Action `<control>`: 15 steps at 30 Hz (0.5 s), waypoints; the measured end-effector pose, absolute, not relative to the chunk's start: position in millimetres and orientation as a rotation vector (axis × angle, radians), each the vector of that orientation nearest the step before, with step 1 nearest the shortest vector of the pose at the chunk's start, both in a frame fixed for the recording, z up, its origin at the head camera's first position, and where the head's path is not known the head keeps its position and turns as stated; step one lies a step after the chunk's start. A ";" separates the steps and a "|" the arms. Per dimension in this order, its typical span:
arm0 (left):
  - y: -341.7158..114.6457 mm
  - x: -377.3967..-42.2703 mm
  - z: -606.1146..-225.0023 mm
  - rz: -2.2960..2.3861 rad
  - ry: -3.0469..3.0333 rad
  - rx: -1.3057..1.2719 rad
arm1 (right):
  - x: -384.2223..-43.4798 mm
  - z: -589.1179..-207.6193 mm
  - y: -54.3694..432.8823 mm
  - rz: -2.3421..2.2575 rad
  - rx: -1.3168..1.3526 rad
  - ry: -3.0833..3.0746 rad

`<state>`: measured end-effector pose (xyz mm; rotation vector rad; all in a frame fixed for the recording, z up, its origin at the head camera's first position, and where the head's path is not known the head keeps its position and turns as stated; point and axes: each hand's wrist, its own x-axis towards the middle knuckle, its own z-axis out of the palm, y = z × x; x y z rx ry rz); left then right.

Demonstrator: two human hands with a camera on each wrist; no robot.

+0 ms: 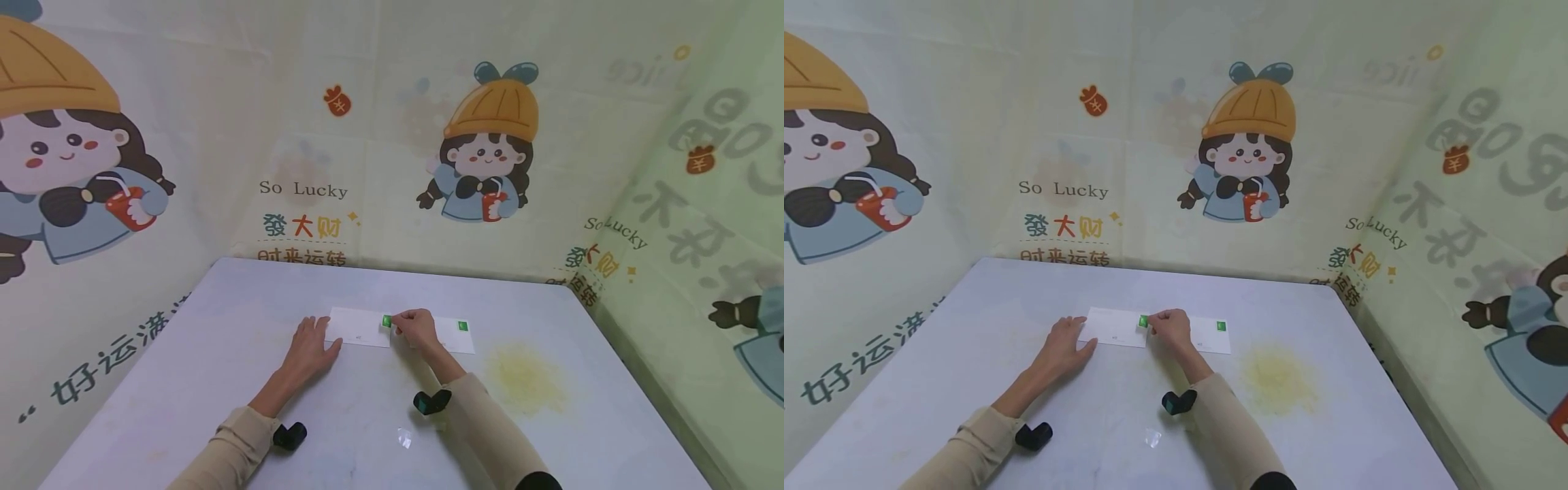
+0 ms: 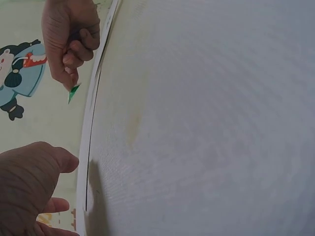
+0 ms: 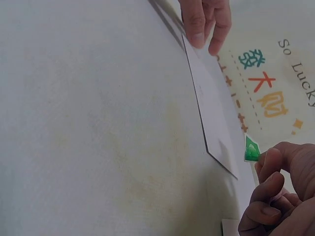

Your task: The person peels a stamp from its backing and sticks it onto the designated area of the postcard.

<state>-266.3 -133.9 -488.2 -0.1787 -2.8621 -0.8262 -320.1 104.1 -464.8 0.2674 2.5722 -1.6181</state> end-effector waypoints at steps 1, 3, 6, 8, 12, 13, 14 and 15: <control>-134.0 -266.4 -488.4 -0.830 -2.860 -0.177 | -321.3 -465.3 104.1 -1.609 0.264 2.582; -133.9 -266.8 -489.1 -0.830 -2.861 -0.175 | -323.5 -466.4 103.7 -1.598 0.262 2.598; -133.5 -267.0 -489.8 -0.831 -2.869 -0.170 | -325.6 -467.7 103.2 -1.592 0.251 2.618; -133.4 -267.1 -490.2 -0.826 -2.872 -0.171 | -326.8 -468.7 102.6 -1.590 0.248 2.629; -133.3 -267.7 -490.9 -0.821 -2.861 -0.183 | -329.6 -470.5 100.4 -1.564 0.263 2.658; -133.3 -267.8 -491.0 -0.821 -2.856 -0.185 | -330.7 -471.1 99.7 -1.551 0.273 2.664; -133.4 -267.8 -491.4 -0.824 -2.852 -0.187 | -331.9 -471.7 98.9 -1.541 0.282 2.670; -133.3 -267.9 -491.6 -0.825 -2.849 -0.185 | -333.0 -472.1 98.0 -1.530 0.295 2.673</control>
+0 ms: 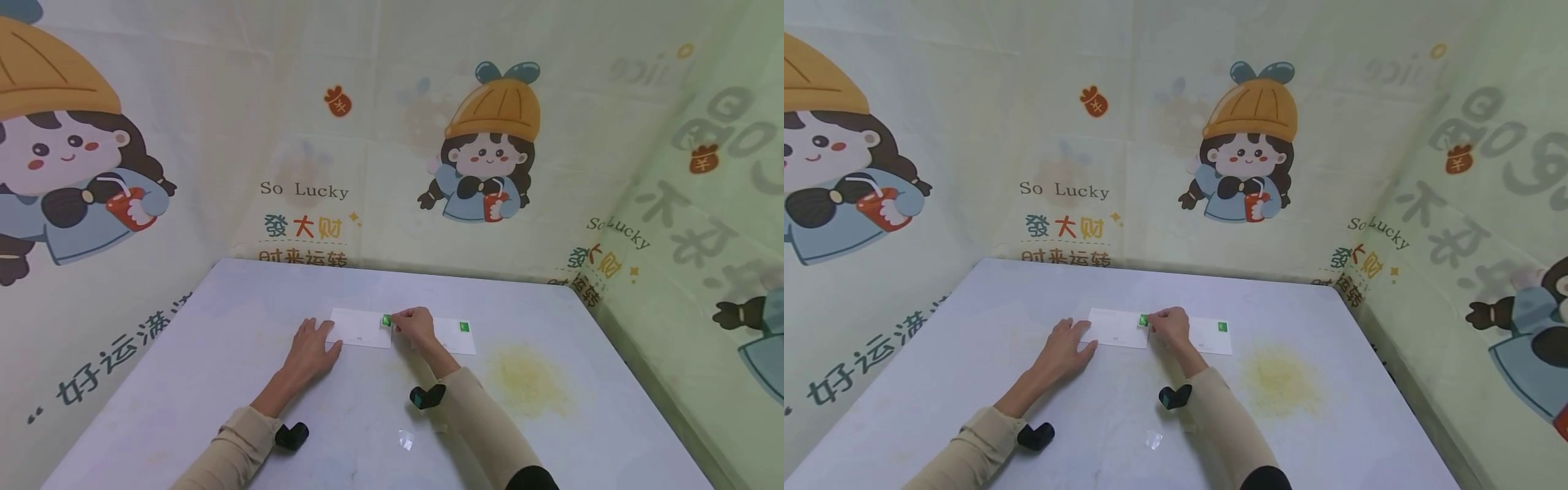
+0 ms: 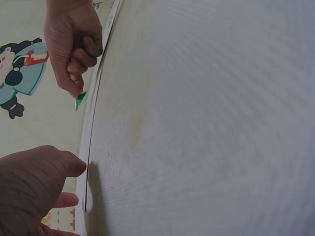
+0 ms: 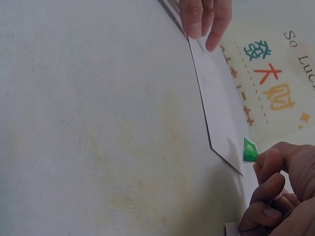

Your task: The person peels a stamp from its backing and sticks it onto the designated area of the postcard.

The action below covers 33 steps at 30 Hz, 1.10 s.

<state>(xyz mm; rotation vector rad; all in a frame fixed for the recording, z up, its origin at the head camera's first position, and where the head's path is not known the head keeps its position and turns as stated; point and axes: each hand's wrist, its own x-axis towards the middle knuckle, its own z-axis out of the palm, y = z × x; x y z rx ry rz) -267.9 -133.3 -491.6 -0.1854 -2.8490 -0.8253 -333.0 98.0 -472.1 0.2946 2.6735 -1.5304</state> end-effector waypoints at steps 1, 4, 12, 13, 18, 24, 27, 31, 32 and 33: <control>-133.1 -267.9 -492.0 -0.826 -2.847 -0.185 | -334.1 -472.8 97.5 -1.522 0.312 2.673; -132.9 -267.4 -492.2 -0.826 -2.847 -0.181 | -337.4 -474.6 96.1 -1.502 0.350 2.674; -133.3 -265.8 -491.9 -0.772 -2.859 -0.191 | -340.8 -475.4 93.6 -1.503 0.367 2.669; -133.2 -265.8 -492.1 -0.769 -2.852 -0.197 | -340.8 -475.1 93.4 -1.505 0.361 2.671; -133.0 -265.4 -492.2 -0.737 -2.821 -0.218 | -339.3 -473.6 92.5 -1.514 0.321 2.698; -131.7 -264.2 -492.0 -0.726 -2.795 -0.214 | -339.9 -474.5 92.5 -1.492 0.288 2.756; -131.2 -263.9 -491.9 -0.731 -2.797 -0.204 | -341.4 -476.2 92.5 -1.472 0.273 2.783; -130.9 -263.4 -490.7 -0.743 -2.810 -0.188 | -342.1 -477.4 92.2 -1.448 0.247 2.807; -130.9 -263.4 -490.5 -0.745 -2.812 -0.186 | -342.2 -477.5 92.1 -1.444 0.238 2.812; -130.9 -263.5 -490.6 -0.745 -2.813 -0.186 | -342.3 -477.4 92.0 -1.438 0.230 2.818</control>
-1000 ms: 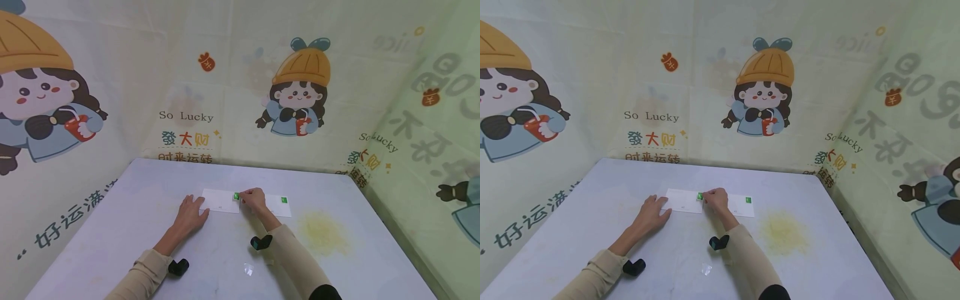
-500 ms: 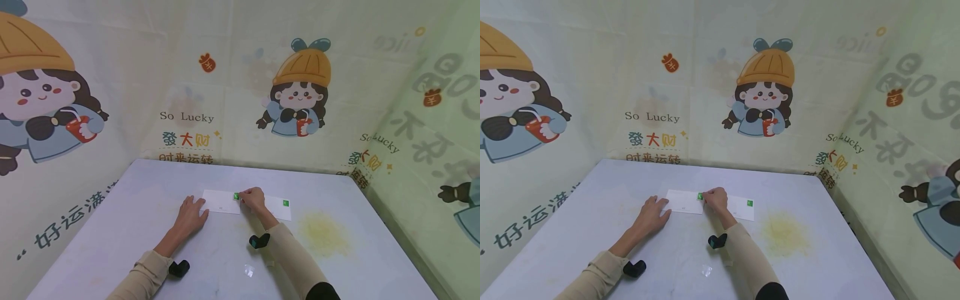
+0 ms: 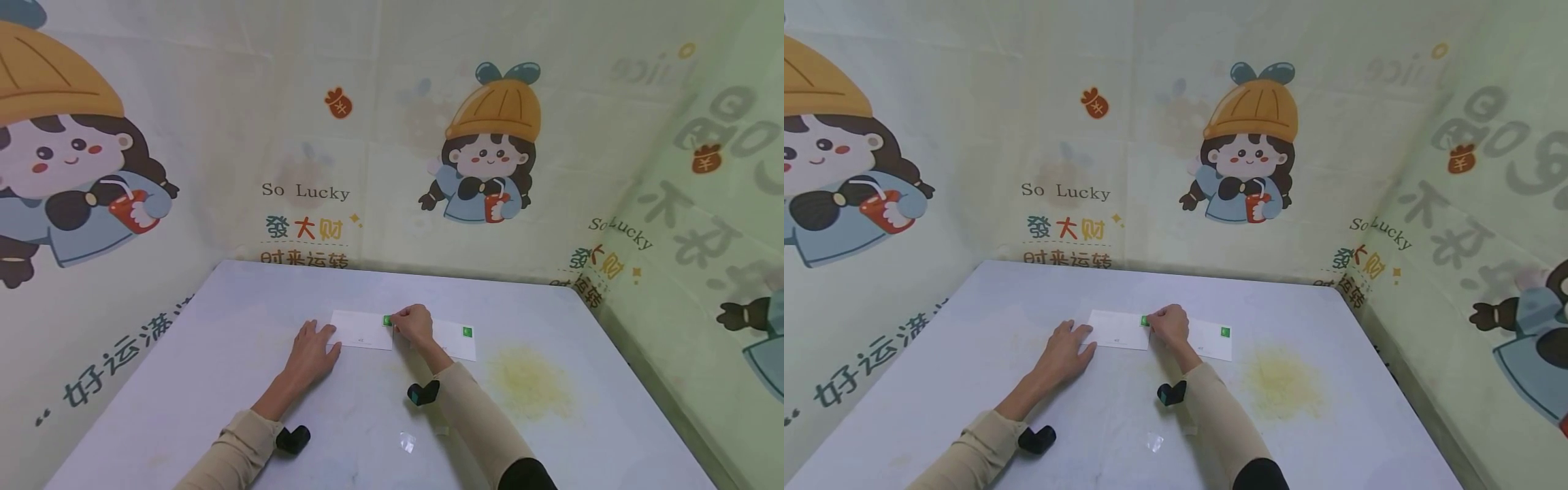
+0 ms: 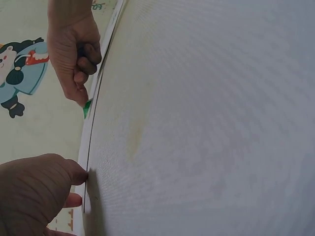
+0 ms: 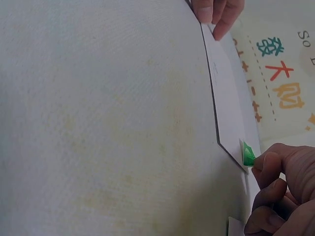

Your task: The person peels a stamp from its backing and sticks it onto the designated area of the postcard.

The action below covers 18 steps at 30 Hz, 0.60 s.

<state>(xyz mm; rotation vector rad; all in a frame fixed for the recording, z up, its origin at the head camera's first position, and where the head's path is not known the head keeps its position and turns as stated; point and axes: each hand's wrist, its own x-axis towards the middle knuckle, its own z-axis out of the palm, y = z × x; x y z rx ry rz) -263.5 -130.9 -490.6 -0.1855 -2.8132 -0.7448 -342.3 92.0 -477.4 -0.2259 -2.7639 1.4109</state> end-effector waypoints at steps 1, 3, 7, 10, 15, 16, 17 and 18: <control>-130.9 -263.7 -490.6 -0.745 -2.814 -0.185 | -342.4 -477.3 92.0 1.406 -0.217 -2.765; -131.1 -264.6 -491.0 -0.744 -2.817 -0.183 | -342.7 -476.9 91.7 1.402 -0.207 -2.768; -130.8 -264.3 -491.1 -0.736 -2.820 -0.186 | -342.0 -476.2 91.8 1.390 -0.191 -2.779; -130.5 -263.8 -490.7 -0.744 -2.819 -0.188 | -341.6 -475.8 91.8 1.377 -0.196 -2.792; -130.1 -264.5 -490.0 -0.756 -2.823 -0.187 | -342.0 -475.5 91.3 1.348 -0.224 -2.814; -129.8 -264.5 -489.9 -0.755 -2.825 -0.187 | -342.0 -475.5 91.2 1.338 -0.226 -2.818; -129.8 -264.7 -490.0 -0.753 -2.827 -0.186 | -342.0 -475.5 91.0 1.329 -0.228 -2.821; -129.5 -264.8 -490.0 -0.752 -2.829 -0.186 | -342.0 -475.6 90.9 1.318 -0.228 -2.823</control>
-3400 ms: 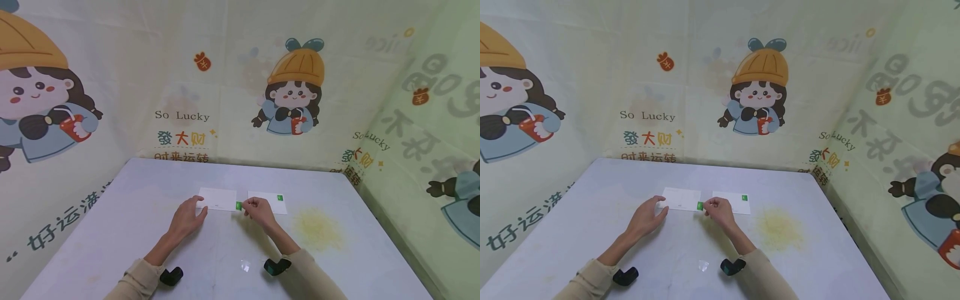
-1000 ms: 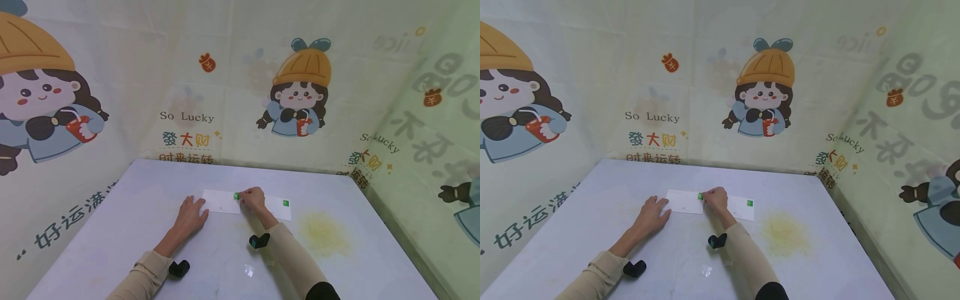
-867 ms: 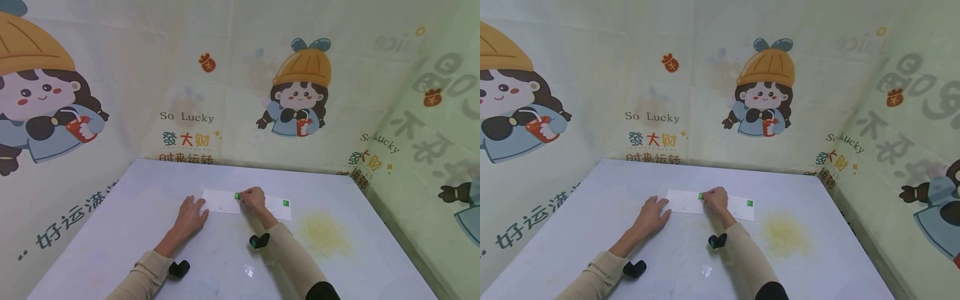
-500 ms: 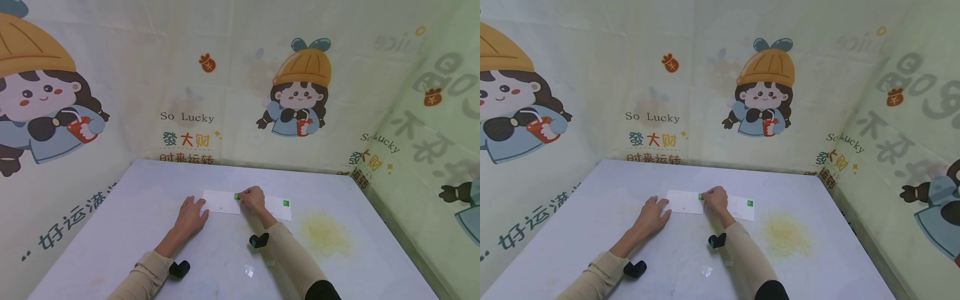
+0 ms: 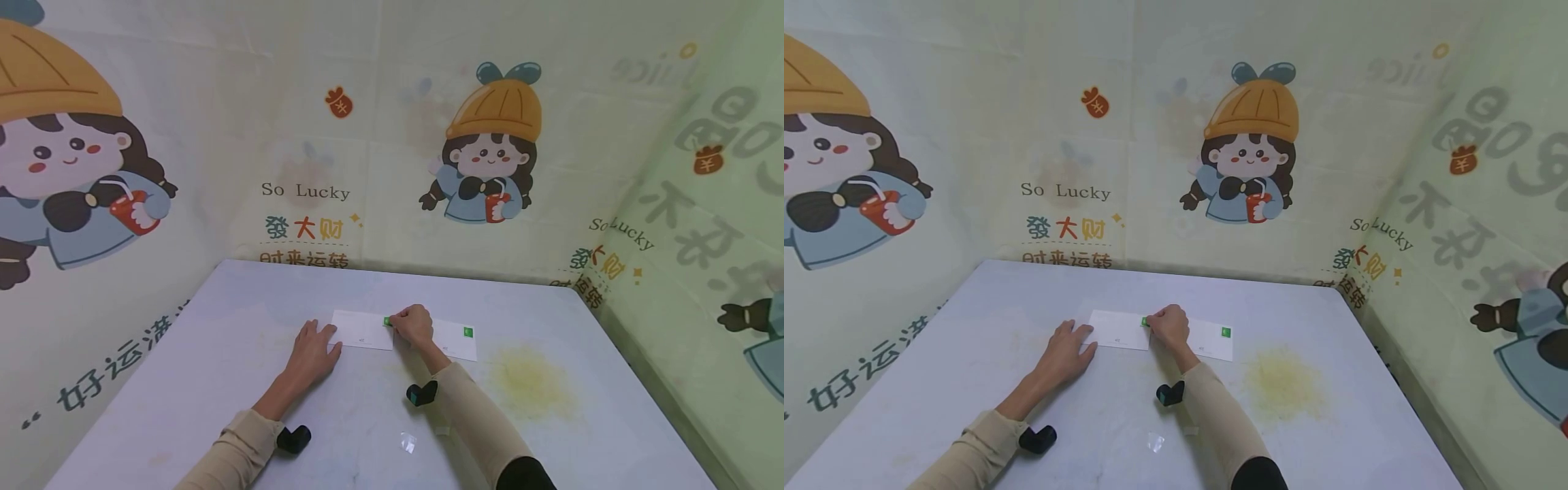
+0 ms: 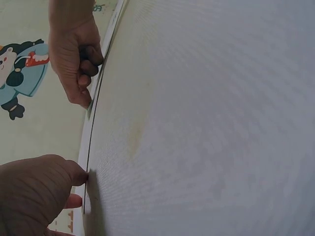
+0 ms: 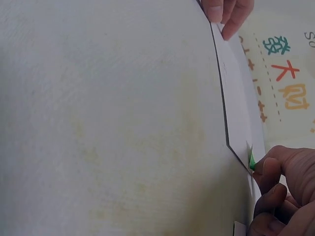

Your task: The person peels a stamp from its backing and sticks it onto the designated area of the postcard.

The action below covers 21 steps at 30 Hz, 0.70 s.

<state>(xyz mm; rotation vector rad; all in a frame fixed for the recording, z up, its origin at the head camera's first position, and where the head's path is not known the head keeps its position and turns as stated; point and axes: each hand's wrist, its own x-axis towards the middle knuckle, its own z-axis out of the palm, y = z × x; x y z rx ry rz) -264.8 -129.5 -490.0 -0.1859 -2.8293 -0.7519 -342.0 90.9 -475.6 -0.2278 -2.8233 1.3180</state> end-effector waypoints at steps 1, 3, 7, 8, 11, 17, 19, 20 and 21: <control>-129.1 -264.7 -490.5 -0.748 -2.831 -0.186 | -341.8 -475.7 90.9 1.306 -0.226 -2.826; -128.6 -264.8 -491.1 -0.755 -2.833 -0.183 | -341.6 -475.8 90.9 1.283 -0.220 -2.827; -128.5 -265.3 -491.0 -0.762 -2.833 -0.182 | -340.9 -475.3 90.8 1.255 -0.201 -2.829; -128.7 -265.5 -490.7 -0.763 -2.829 -0.183 | -340.7 -475.0 90.7 1.254 -0.196 -2.826; -128.8 -265.7 -490.6 -0.760 -2.827 -0.181 | -340.1 -475.2 90.5 1.239 -0.182 -2.826; -128.3 -265.4 -490.9 -0.755 -2.832 -0.183 | -340.7 -476.9 90.9 1.209 -0.153 -2.827; -128.3 -265.2 -491.6 -0.755 -2.838 -0.181 | -340.5 -476.9 91.2 1.206 -0.141 -2.821; -128.3 -265.0 -491.9 -0.754 -2.840 -0.182 | -340.1 -476.8 91.3 1.207 -0.135 -2.818; -128.4 -264.9 -492.2 -0.754 -2.841 -0.182 | -339.9 -476.6 91.4 1.205 -0.131 -2.814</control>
